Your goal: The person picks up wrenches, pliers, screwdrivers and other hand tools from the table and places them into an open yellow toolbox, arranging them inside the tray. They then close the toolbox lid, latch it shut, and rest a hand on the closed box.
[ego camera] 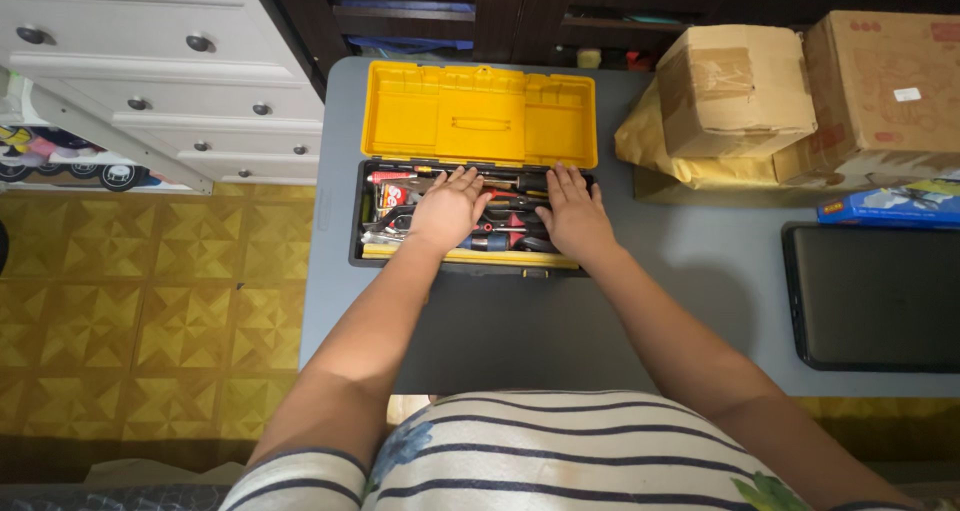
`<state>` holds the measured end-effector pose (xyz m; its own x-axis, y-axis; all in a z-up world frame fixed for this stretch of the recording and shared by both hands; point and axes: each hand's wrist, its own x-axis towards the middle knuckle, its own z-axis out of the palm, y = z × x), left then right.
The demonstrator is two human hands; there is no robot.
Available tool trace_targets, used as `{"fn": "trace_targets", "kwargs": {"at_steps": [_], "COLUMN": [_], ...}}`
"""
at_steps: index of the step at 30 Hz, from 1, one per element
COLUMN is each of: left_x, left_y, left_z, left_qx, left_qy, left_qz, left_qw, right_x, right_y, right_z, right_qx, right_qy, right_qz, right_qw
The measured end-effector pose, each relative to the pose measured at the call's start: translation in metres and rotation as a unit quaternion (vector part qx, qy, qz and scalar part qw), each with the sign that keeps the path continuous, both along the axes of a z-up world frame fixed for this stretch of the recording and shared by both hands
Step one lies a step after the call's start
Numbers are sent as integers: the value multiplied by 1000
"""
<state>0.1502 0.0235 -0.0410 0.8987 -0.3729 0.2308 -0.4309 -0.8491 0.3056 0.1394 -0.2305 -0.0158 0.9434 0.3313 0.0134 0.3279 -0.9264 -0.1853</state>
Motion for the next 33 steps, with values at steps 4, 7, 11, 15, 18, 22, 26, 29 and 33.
{"fn": "trace_targets", "kwargs": {"at_steps": [4,7,11,15,18,22,26,29,33], "left_x": [-11,-20,-31,-24,-8,23,47,65,83], "left_y": [12,22,35,64,92,129,158,170,180], "left_z": [12,21,28,33,33,18,-16,-41,-55], "left_qx": [-50,-72,-113,-147,-184,-195,-112,-110,-235], "left_qy": [-36,-52,-60,-72,-43,34,115,136,238], "left_qz": [3,15,40,102,167,248,317,323,354], "left_qw": [998,996,991,981,968,948,935,930,873], "right_x": [-12,-26,-33,-18,9,56,84,98,108], "right_y": [-2,-3,-6,-19,-29,-41,-43,-44,-48], "right_z": [8,13,13,9,6,-1,-14,-19,-27], "right_qx": [76,108,147,193,255,239,183,175,156], "right_qy": [-28,-50,-71,-105,-91,-20,62,105,187], "right_qz": [-18,-7,6,5,-32,-98,-154,-172,-247], "right_qw": [997,993,987,976,962,966,969,964,938]}}
